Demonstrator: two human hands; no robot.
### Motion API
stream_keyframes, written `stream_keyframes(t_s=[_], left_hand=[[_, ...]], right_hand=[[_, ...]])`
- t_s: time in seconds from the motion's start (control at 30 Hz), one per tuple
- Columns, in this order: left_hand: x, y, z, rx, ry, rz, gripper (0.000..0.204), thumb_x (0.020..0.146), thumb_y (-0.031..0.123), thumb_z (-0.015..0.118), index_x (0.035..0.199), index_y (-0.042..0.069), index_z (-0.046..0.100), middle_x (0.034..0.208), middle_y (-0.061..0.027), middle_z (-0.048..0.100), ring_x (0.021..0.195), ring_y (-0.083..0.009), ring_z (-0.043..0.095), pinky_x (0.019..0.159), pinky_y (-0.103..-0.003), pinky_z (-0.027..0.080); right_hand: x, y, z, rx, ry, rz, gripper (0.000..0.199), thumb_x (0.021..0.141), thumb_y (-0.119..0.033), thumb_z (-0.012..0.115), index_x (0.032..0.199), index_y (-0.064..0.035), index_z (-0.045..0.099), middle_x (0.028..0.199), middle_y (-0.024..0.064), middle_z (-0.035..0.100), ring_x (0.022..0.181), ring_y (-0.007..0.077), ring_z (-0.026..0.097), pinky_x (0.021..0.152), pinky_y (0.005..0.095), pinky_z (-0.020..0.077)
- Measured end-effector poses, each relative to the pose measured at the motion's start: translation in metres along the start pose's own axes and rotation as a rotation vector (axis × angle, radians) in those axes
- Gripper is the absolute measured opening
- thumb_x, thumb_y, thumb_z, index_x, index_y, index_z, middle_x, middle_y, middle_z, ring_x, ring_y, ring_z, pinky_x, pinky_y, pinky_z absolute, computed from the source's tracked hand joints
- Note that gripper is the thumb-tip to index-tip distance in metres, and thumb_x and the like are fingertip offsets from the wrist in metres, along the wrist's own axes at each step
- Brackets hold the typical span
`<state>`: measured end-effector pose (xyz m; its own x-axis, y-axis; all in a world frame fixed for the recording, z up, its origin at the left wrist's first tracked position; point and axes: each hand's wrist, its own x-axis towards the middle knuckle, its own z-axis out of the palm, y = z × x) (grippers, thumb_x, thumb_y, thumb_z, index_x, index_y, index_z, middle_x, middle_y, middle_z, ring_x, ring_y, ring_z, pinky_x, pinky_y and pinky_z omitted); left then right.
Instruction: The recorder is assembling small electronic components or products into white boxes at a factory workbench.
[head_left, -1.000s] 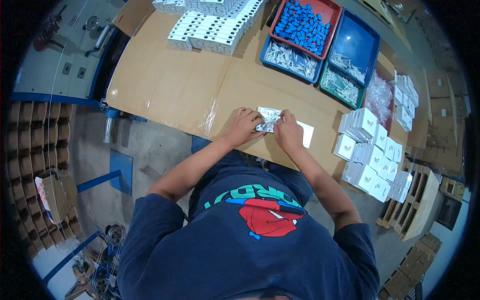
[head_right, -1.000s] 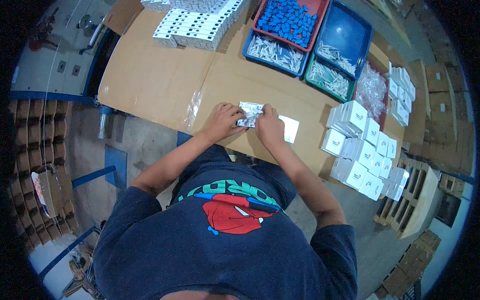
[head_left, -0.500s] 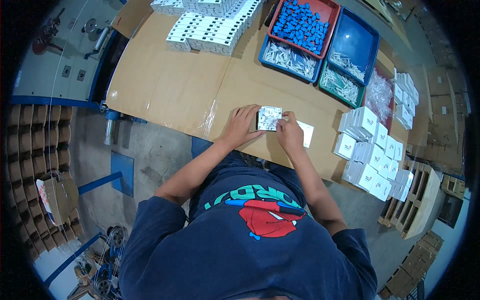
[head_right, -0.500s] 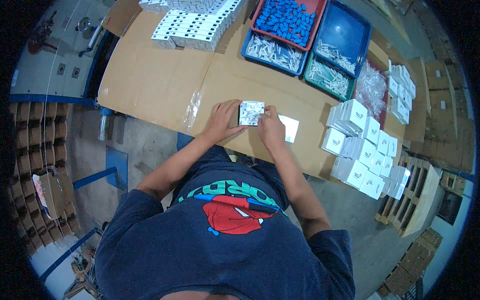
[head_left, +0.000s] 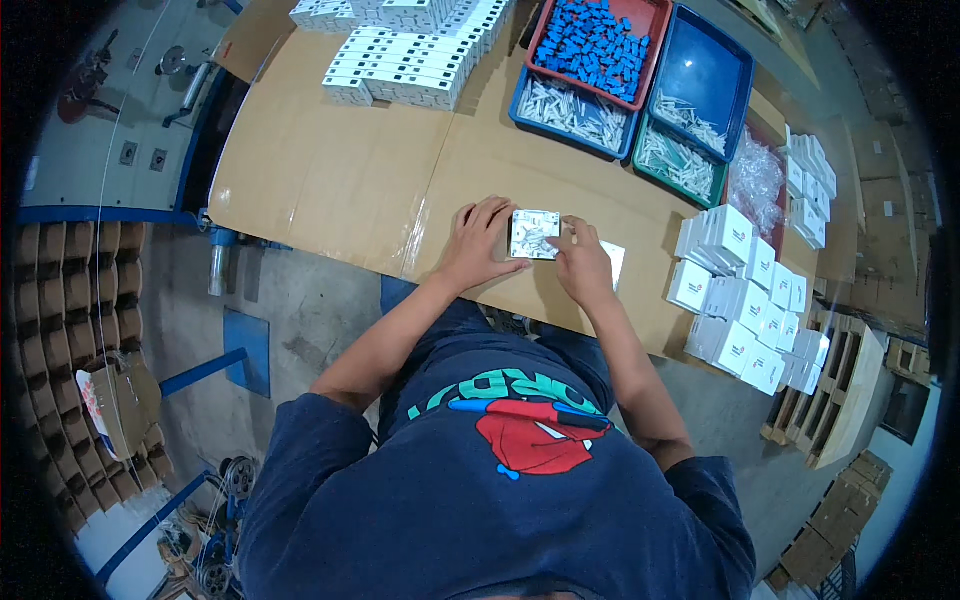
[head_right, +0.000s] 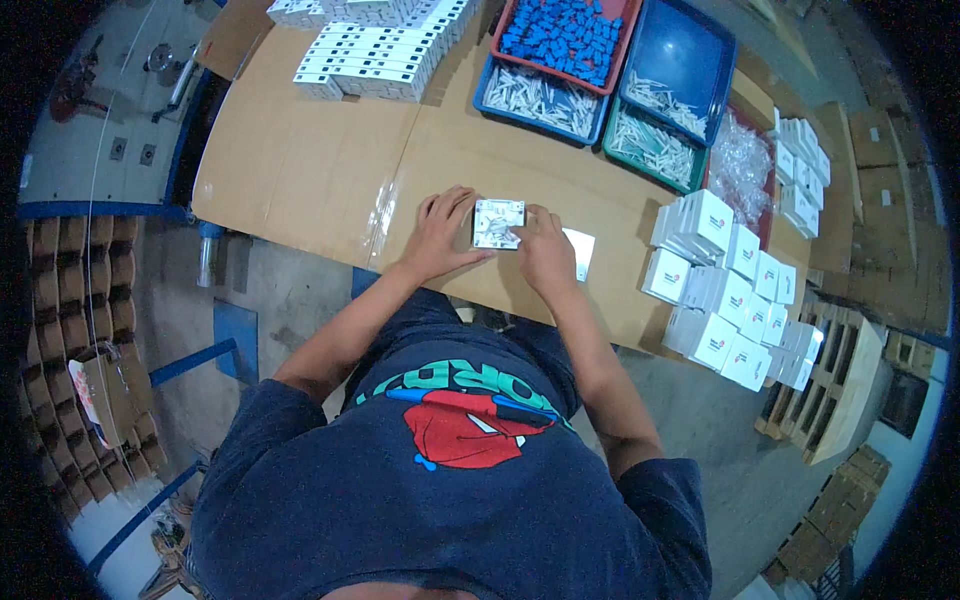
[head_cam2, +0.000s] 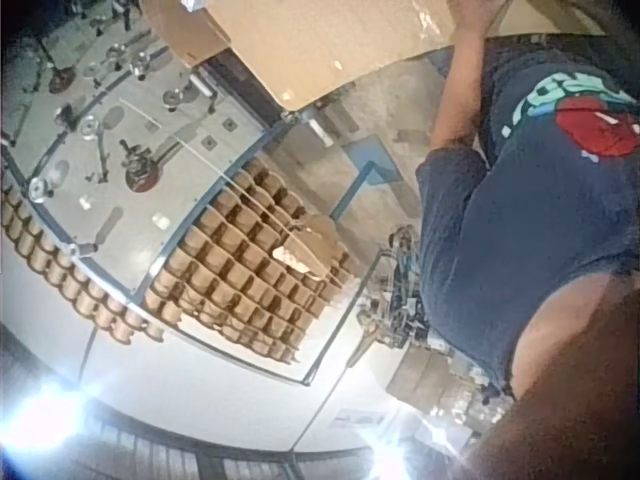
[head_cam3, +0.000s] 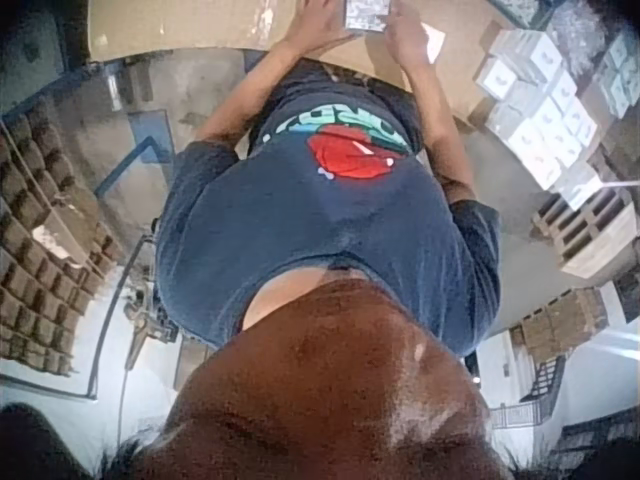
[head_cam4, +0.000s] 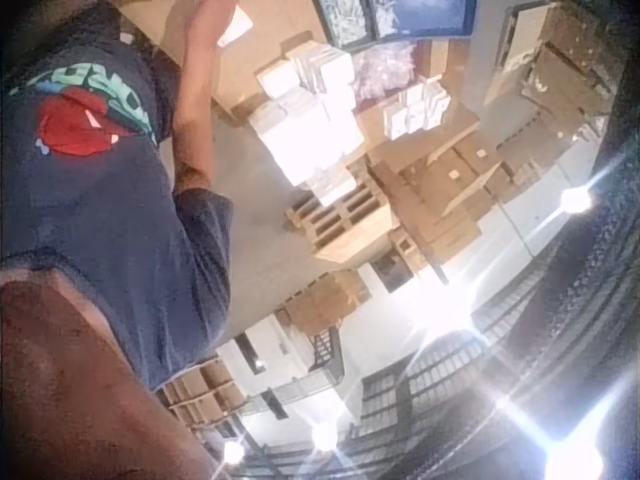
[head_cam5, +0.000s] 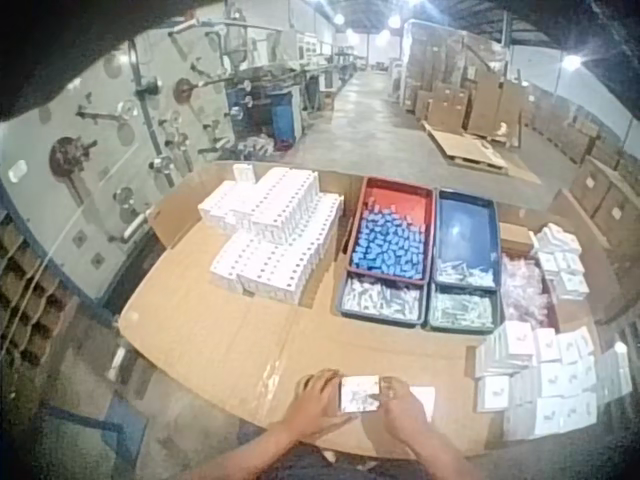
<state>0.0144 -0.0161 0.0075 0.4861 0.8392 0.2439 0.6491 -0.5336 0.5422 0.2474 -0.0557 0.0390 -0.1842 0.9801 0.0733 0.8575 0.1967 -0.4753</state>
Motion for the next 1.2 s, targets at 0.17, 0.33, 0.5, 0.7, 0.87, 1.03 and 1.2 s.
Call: stream_keyframes(t_s=[0.17,0.33,0.5,0.7,0.87,1.03,1.2], left_hand=[[0.001,0.005,0.000,-0.008,-0.003,-0.031,0.086,0.073,0.053,0.083,0.140,0.010,0.052,0.145,-0.0113,0.049,0.142,-0.0281,0.040,0.117,-0.050,0.027],[-0.001,0.004,0.000,-0.002,-0.001,-0.038,0.087,0.072,0.055,0.082,0.141,0.010,0.051,0.145,-0.0106,0.049,0.142,-0.0273,0.040,0.118,-0.049,0.026],[0.001,0.003,-0.001,-0.010,0.002,-0.052,0.094,0.072,0.059,0.081,0.144,0.008,0.049,0.146,-0.0135,0.049,0.141,-0.0293,0.042,0.117,-0.050,0.028],[0.007,0.003,-0.001,-0.042,-0.020,-0.043,0.097,0.072,0.061,0.080,0.144,0.006,0.047,0.148,-0.0140,0.046,0.145,-0.0293,0.037,0.119,-0.051,0.024],[0.000,0.005,0.006,0.199,-0.082,-0.086,0.104,0.078,0.075,0.066,0.149,0.002,0.043,0.158,-0.0168,0.037,0.153,-0.0314,0.024,0.124,-0.060,0.011],[0.003,0.011,0.006,0.219,-0.156,-0.118,0.103,0.083,0.077,0.058,0.153,0.004,0.041,0.161,-0.0181,0.033,0.154,-0.0324,0.021,0.124,-0.061,0.010],[0.006,0.012,0.004,0.246,-0.120,-0.113,0.099,0.083,0.077,0.058,0.152,0.008,0.043,0.159,-0.0170,0.036,0.153,-0.0318,0.023,0.124,-0.060,0.011]], right_hand=[[0.000,-0.005,0.003,-0.024,-0.020,0.039,0.023,0.081,-0.005,0.067,0.101,-0.0060,0.078,0.129,0.0115,0.060,0.114,0.0310,0.062,0.088,0.0424,0.0570],[0.007,-0.001,0.008,0.049,-0.016,0.158,0.019,0.084,-0.005,0.064,0.099,-0.0028,0.076,0.124,0.0128,0.064,0.109,0.0317,0.065,0.088,0.0433,0.0562],[0.011,0.003,0.002,0.172,0.000,0.166,0.017,0.088,-0.006,0.062,0.099,-0.0005,0.073,0.120,0.0138,0.067,0.100,0.0323,0.068,0.085,0.0425,0.0559],[0.027,0.012,-0.025,0.209,0.161,0.192,0.015,0.091,-0.007,0.062,0.100,-0.0011,0.072,0.115,0.0141,0.068,0.090,0.0333,0.070,0.081,0.0408,0.0560],[0.068,0.032,-0.049,0.221,0.191,0.274,0.015,0.090,-0.005,0.062,0.100,-0.0034,0.073,0.105,0.0156,0.071,0.092,0.0343,0.069,0.080,0.0422,0.0552],[0.144,0.075,-0.065,0.152,0.375,0.125,0.021,0.090,-0.003,0.060,0.108,-0.0045,0.070,0.104,0.0181,0.071,0.096,0.0379,0.069,0.082,0.0461,0.0543],[0.234,0.107,-0.079,0.144,0.425,0.068,0.026,0.090,-0.006,0.060,0.115,-0.0047,0.068,0.104,0.0211,0.071,0.098,0.0414,0.067,0.083,0.0495,0.0536]])
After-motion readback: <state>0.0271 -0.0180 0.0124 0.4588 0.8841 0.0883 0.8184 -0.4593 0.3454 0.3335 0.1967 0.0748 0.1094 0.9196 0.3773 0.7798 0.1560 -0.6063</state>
